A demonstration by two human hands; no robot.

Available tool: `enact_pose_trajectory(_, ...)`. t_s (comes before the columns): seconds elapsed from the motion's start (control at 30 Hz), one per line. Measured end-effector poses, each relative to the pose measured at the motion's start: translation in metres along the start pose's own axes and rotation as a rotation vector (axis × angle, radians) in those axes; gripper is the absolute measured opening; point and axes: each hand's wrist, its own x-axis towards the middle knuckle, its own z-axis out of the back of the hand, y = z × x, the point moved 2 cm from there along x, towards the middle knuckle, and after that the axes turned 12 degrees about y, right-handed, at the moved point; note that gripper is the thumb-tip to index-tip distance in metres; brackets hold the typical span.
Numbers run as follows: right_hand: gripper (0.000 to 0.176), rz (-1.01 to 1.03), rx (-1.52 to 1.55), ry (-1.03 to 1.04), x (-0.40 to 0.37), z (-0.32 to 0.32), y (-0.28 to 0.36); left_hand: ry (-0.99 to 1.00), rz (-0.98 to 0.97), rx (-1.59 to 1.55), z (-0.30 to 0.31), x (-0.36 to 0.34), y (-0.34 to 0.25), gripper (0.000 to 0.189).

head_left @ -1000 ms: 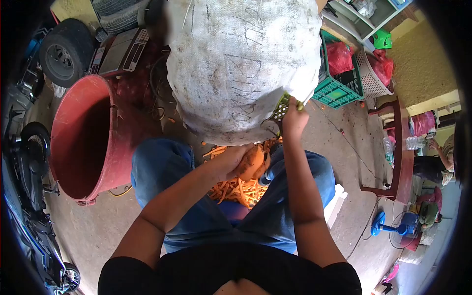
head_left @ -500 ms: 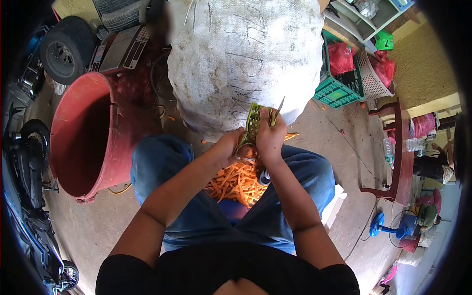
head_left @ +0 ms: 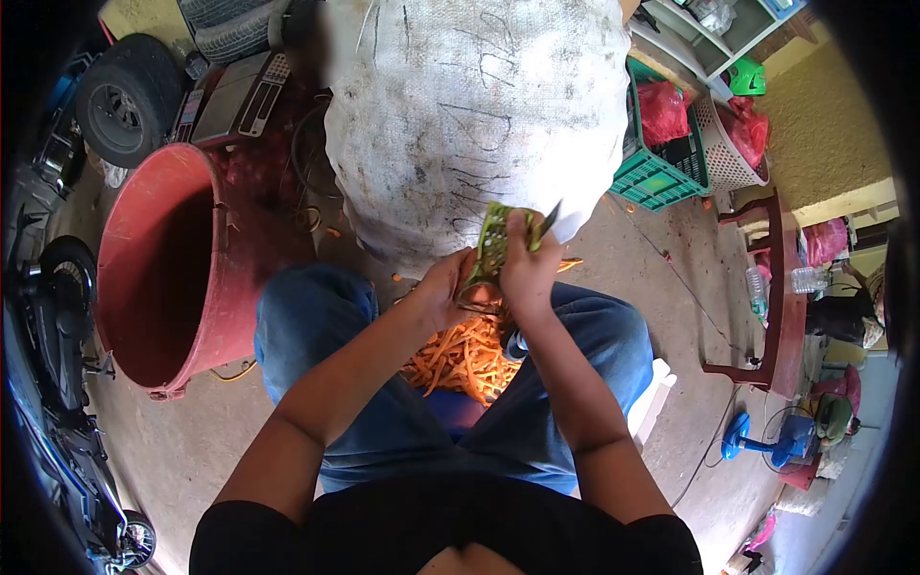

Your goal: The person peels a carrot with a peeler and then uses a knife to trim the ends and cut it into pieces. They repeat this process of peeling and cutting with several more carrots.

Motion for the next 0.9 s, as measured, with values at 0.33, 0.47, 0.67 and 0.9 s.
enact_pose_trajectory(0.33, 0.025, 0.005, -0.239, -0.099, 0.021, 0.012, -0.018, -0.069, 0.040, 0.377, -0.004, 0.000, -0.001, 0.037)
enact_pose_trajectory(0.47, 0.025, -0.264, -0.106, -0.285, 0.053, 0.049, -0.042, 0.065, 0.210, 0.189, -0.020, -0.016, 0.013, 0.041)
enact_pose_trajectory(0.67, 0.022, -0.198, 0.298, -0.125, 0.022, 0.023, -0.001, 0.052, 0.079, 0.016, -0.001, -0.006, -0.003, 0.037)
enact_pose_trajectory(0.9, 0.022, 0.093, -0.219, 0.055, -0.006, -0.004, 0.005, -0.065, -0.052, 0.026, 0.001, -0.001, 0.001, 0.036)
